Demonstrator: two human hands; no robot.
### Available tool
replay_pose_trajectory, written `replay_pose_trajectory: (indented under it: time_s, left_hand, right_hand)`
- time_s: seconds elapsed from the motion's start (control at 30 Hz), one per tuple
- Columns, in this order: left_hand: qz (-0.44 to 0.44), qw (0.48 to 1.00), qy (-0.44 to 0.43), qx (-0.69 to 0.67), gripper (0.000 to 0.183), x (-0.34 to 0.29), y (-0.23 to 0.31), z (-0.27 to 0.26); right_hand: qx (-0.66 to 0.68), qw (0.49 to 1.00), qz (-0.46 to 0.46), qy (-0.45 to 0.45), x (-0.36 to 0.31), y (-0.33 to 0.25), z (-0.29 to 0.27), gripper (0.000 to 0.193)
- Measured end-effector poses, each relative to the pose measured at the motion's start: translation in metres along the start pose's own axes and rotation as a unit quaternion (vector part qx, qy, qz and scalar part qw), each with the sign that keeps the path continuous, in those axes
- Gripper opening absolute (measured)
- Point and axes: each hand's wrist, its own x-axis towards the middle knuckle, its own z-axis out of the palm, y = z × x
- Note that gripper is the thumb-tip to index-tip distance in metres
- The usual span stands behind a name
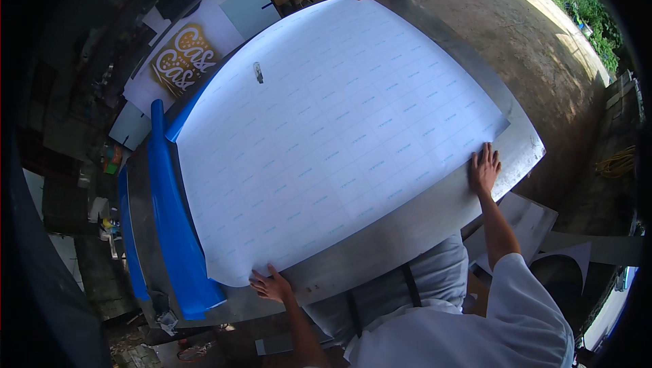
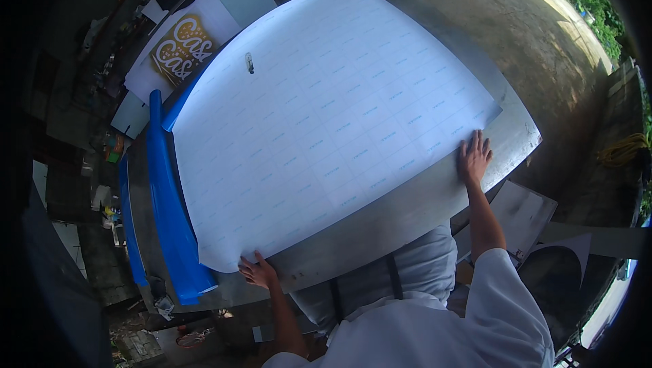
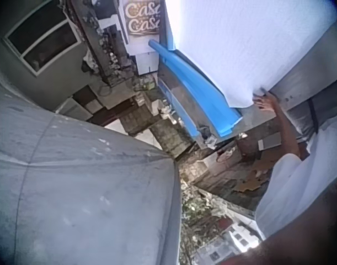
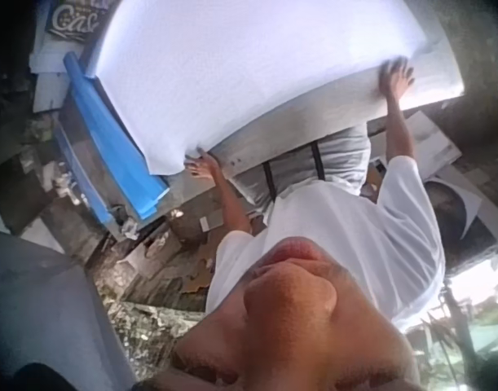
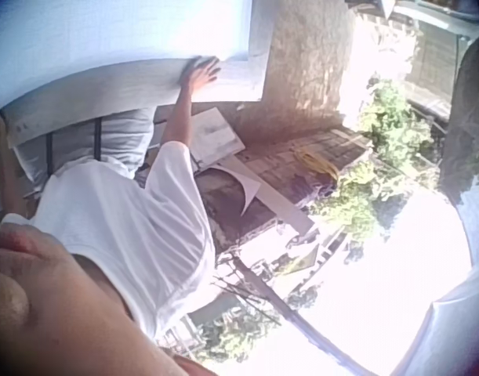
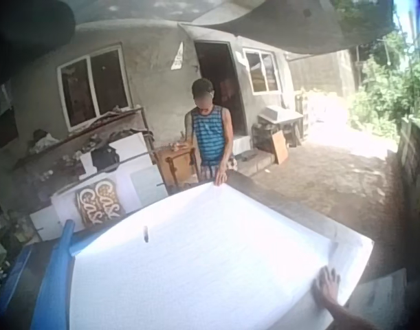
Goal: Measuring and cutting large blue vinyl sheets on a metal table using a long ruler and a utility knife.
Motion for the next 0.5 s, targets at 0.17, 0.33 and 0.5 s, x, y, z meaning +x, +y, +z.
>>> replay_pose_trajectory:
  time_s: [0.17,0.33,0.5]
  left_hand:
    - [-0.010,1.000,0.000,0.005,0.072,0.0005,-0.0040,0.0022]
    - [-0.014,1.000,0.001,0.006,0.073,0.0015,-0.0075,0.0063]
    - [-0.011,1.000,0.006,0.005,0.073,0.0026,-0.0081,0.0074]
  right_hand:
    - [0.004,1.000,-0.004,0.000,-0.0018,-0.0013,-0.0027,0.058]
    - [0.011,1.000,0.000,-0.003,-0.0020,-0.0018,-0.0046,0.058]
    - [0.011,1.000,0.006,-0.012,-0.0022,-0.0026,-0.0036,0.059]
